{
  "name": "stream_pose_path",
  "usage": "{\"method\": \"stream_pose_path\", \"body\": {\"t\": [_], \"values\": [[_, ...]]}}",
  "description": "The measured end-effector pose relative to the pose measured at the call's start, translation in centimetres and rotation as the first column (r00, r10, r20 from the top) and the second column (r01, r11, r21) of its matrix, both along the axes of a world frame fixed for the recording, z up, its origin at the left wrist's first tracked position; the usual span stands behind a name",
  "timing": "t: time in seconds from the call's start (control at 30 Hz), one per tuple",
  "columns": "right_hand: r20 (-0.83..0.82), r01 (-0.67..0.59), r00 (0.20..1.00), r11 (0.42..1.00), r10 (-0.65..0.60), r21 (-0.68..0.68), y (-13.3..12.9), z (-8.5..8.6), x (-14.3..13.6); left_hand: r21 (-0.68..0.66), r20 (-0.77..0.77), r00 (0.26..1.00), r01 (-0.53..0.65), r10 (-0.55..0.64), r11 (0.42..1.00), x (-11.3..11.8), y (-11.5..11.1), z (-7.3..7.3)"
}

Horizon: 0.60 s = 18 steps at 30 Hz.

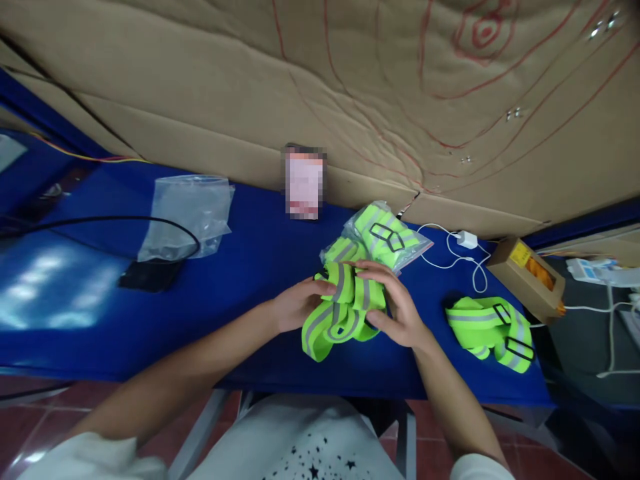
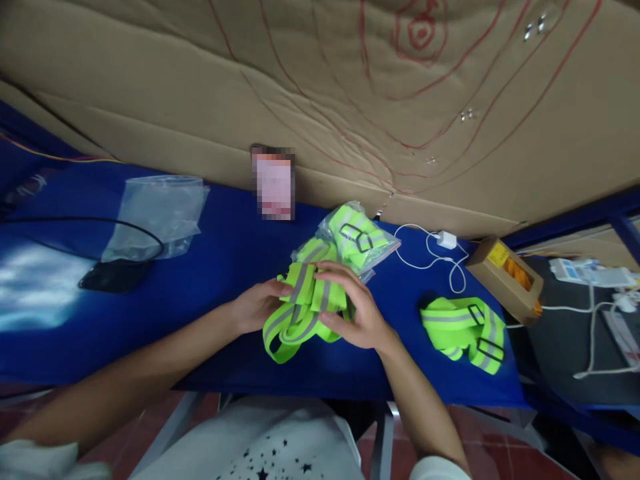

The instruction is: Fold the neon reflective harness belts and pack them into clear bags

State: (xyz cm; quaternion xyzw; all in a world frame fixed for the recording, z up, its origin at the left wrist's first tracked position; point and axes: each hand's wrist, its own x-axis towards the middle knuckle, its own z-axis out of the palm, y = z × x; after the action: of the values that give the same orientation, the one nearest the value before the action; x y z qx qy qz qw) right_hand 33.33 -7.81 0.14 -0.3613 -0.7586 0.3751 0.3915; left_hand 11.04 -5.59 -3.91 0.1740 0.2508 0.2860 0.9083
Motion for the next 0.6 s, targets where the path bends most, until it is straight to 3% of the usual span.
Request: {"method": "stream_pose_path", "body": {"t": [0.17,0.3,0.43,0.6], "values": [[-0.073,0.194,0.975,0.964,-0.210,-0.184,0.0,-1.1,-0.1,0.116,-0.038,0.999,-0.007,0.011,0.993,-0.3,-0.2,0.6],[-0.059,0.127,0.985,0.914,-0.162,-0.385,0.1,-1.3,-0.4,0.183,-0.043,0.999,-0.003,0.011,0.983,-0.4,-0.3,0.7],[-0.087,0.089,0.986,0.898,-0.140,-0.431,-0.1,-1.0,-0.6,0.185,-0.074,0.997,0.003,0.010,0.983,-0.2,-0.2,0.3],[-0.119,0.179,0.957,0.860,-0.266,-0.478,-0.5,-1.0,-0.7,0.102,-0.066,0.993,-0.094,0.101,0.990,0.7,-0.9,0.3]]}}
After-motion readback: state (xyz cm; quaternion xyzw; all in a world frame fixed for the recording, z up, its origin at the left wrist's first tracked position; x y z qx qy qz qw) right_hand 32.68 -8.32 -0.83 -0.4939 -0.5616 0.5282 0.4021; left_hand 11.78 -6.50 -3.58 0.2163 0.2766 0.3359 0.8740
